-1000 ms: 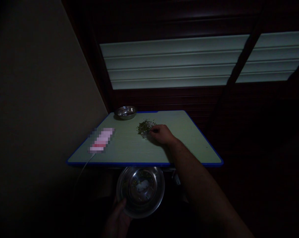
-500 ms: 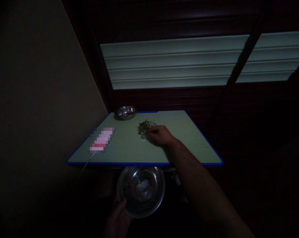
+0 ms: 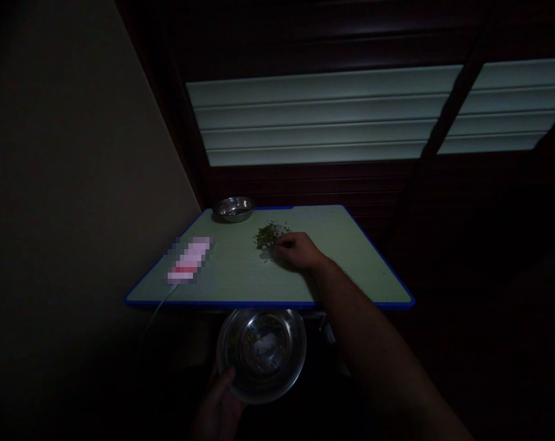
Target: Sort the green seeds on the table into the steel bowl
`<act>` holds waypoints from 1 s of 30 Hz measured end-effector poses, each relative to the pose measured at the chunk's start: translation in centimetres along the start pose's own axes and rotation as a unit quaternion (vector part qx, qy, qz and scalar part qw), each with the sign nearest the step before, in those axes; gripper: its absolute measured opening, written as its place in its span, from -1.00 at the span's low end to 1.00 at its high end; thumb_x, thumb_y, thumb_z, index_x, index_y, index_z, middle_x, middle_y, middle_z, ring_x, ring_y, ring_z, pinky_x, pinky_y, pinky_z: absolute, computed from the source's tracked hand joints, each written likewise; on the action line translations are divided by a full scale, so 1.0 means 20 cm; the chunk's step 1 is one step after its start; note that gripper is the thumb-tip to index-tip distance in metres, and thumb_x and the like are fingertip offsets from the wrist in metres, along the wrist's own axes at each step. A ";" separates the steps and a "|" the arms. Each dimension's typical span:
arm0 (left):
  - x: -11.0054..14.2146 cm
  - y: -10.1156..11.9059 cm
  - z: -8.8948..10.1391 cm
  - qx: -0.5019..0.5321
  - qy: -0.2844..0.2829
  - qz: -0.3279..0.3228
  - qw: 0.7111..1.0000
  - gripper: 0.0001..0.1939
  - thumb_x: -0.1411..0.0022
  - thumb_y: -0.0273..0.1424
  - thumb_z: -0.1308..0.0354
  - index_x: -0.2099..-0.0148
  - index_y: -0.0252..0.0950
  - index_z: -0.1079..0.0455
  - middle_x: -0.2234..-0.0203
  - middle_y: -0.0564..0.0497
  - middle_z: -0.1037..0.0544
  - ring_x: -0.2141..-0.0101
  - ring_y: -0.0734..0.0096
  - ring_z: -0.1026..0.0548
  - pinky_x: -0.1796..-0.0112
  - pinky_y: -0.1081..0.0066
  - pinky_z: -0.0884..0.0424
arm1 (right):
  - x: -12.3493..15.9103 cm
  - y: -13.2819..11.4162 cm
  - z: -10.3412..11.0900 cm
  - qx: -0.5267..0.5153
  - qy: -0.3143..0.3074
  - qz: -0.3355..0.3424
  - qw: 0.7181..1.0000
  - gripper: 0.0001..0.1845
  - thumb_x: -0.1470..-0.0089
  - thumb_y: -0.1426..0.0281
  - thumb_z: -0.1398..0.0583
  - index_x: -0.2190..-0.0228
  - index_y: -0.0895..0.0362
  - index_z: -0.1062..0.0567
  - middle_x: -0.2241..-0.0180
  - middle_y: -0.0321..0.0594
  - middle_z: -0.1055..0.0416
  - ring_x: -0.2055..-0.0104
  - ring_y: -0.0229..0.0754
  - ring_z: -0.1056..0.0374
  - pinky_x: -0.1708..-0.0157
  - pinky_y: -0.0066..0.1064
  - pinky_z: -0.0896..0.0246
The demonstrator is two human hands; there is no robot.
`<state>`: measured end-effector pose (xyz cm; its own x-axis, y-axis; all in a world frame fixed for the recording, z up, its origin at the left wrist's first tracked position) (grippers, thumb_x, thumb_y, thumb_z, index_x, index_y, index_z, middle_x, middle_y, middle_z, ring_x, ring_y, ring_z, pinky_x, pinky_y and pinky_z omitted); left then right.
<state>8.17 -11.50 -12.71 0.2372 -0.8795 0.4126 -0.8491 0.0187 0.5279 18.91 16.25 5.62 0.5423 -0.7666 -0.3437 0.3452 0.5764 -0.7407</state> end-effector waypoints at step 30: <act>-0.01 0.01 0.04 -0.008 0.020 0.001 1.000 -0.32 -0.14 -0.36 -0.27 -0.29 0.10 -0.22 -0.08 0.02 -0.56 -0.14 0.05 -0.42 -0.16 0.01 -0.27 | 0.01 0.16 0.05 -0.038 -0.030 -0.117 0.992 -0.85 0.26 0.34 -0.22 0.62 0.19 -0.45 0.64 -0.33 -0.31 0.57 -0.33 -0.17 0.54 -0.46 -0.06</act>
<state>7.58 -11.60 -13.30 0.2553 -0.8594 0.4430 -0.8423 0.0274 0.5384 20.87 18.16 3.81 0.4996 -0.8572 -0.1250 0.4094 0.3608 -0.8380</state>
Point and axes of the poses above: each hand's wrist, its own x-axis away from the middle knuckle, its own z-axis out of the back of the hand, y = z × x, the point moved 8 cm from there along -x, towards the middle knuckle
